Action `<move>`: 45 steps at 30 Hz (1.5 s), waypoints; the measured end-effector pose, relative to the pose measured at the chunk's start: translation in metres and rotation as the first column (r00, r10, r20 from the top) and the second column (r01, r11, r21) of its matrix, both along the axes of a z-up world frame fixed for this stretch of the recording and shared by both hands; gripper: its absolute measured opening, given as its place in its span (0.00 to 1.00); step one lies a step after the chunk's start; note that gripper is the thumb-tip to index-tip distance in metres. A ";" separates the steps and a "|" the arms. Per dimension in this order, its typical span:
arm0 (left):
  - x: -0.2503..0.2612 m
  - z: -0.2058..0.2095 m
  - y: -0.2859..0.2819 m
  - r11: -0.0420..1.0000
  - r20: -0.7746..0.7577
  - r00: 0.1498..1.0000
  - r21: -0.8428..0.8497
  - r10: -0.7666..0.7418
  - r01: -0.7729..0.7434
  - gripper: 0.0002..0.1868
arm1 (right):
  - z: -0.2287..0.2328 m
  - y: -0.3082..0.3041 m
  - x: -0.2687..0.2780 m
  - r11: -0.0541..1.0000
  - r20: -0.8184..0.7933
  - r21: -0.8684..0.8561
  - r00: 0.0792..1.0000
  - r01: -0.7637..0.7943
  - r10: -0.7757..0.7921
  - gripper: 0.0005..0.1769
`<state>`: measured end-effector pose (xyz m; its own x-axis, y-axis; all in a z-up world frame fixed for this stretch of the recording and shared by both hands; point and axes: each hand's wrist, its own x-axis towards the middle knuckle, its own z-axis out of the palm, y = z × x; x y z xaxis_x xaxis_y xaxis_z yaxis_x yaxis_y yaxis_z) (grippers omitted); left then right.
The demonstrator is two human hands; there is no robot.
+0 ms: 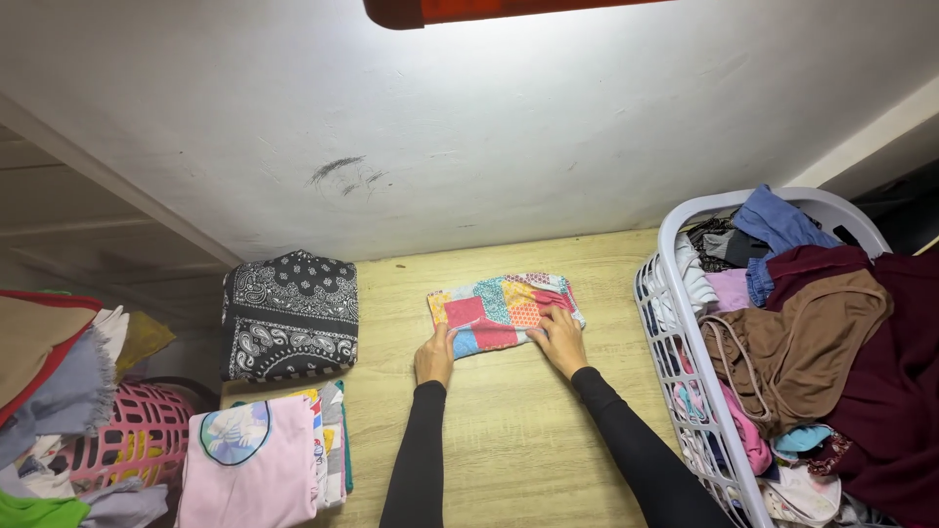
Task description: Folding various pieces of laundry on a flat surface and sorting them into separate piles next to a clothes basket.
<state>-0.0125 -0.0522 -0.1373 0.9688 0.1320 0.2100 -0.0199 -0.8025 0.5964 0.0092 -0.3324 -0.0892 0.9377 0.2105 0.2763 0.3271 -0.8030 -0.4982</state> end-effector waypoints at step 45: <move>0.031 -0.049 0.004 0.082 -0.293 0.954 -0.954 -0.065 -0.288 0.39 | 0.038 0.122 0.010 0.913 -0.547 0.338 0.837 0.230 -0.008 0.36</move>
<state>0.0183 -0.0484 -0.1862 0.9041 0.1566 -0.3976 0.2633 0.5288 0.8069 0.0195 -0.2102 -0.0515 0.9704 0.0719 -0.2304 -0.1581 -0.5318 -0.8319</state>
